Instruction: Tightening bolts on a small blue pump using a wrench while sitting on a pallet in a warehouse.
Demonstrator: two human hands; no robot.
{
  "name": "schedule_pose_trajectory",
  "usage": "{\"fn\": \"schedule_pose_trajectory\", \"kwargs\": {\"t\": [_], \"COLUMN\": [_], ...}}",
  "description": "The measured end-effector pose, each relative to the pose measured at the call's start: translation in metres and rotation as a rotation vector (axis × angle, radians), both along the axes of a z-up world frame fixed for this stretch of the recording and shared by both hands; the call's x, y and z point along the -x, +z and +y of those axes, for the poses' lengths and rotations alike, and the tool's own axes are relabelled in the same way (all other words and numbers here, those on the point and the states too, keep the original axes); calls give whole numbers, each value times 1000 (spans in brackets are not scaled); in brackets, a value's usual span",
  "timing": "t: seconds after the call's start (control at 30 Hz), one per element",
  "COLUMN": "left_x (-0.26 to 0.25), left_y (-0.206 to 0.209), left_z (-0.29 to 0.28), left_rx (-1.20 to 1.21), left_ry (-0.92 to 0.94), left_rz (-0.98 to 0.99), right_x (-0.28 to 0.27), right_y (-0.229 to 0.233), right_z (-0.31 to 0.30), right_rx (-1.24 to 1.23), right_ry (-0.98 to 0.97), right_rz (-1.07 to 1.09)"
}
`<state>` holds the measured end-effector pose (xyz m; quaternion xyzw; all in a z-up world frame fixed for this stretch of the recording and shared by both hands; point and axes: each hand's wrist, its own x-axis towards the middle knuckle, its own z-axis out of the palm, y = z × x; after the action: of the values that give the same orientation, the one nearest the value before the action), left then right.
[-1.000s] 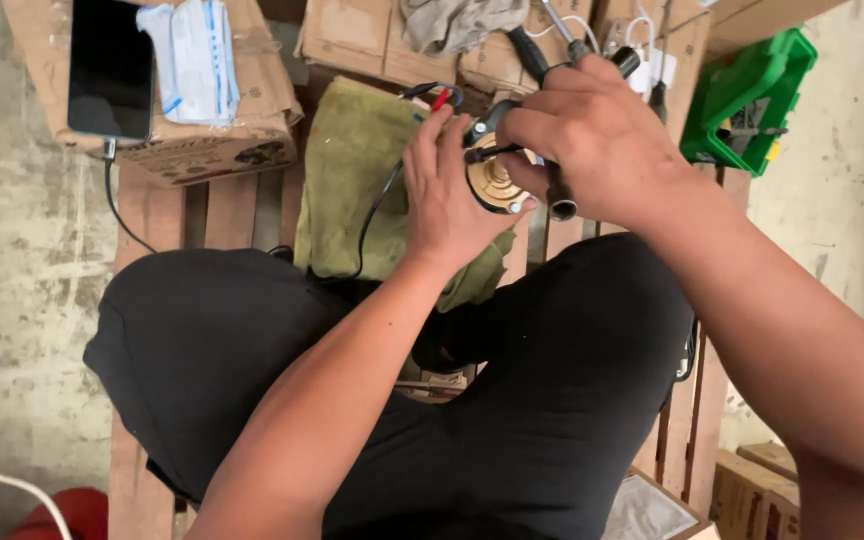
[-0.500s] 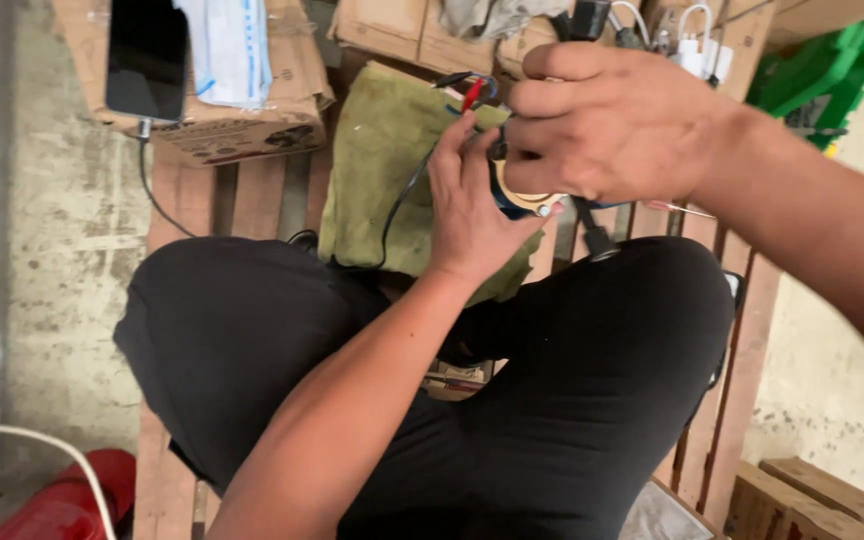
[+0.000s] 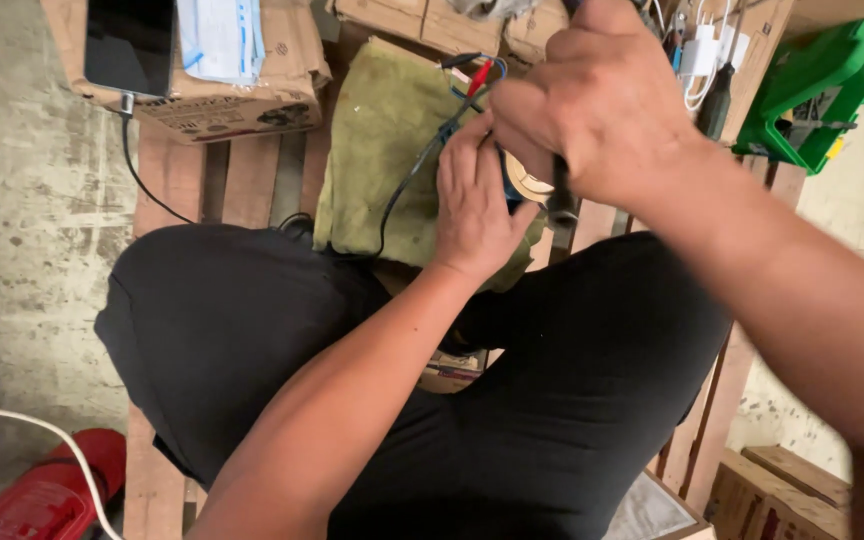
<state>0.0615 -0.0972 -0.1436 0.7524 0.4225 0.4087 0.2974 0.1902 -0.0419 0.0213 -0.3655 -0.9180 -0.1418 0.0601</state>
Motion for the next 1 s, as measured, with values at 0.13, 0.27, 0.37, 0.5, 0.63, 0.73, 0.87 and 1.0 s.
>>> {"fn": "schedule_pose_trajectory", "kwargs": {"t": [0.13, 0.27, 0.37, 0.5, 0.63, 0.73, 0.87, 1.0], "left_x": [-2, 2, 1, -1, 3, 4, 4, 4], "left_y": [-1, 3, -1, -11, -5, -2, -1, 0], "left_z": [3, 6, 6, 10, 11, 11, 13, 12], "left_rx": [-87, -7, 11, -19, -68, -86, -40, -37], "left_ry": [37, 16, 1, -5, -40, -46, -41, -35], "left_rz": [-93, -67, -51, -77, -84, -88, -41, -18], "right_x": [8, 18, 22, 24, -17, -47, -85, -93], "right_y": [-17, -25, -29, -22, -8, 20, 25, 18], "right_z": [-8, -10, -10, -7, -12, -29, -39, -40], "right_rx": [-103, -171, -195, -191, 9, 219, 217, 215], "right_ry": [-157, -351, -380, -337, -256, -202, -255, -180], "right_rz": [78, 145, 215, 257, 158, 244, 136, 37]}}
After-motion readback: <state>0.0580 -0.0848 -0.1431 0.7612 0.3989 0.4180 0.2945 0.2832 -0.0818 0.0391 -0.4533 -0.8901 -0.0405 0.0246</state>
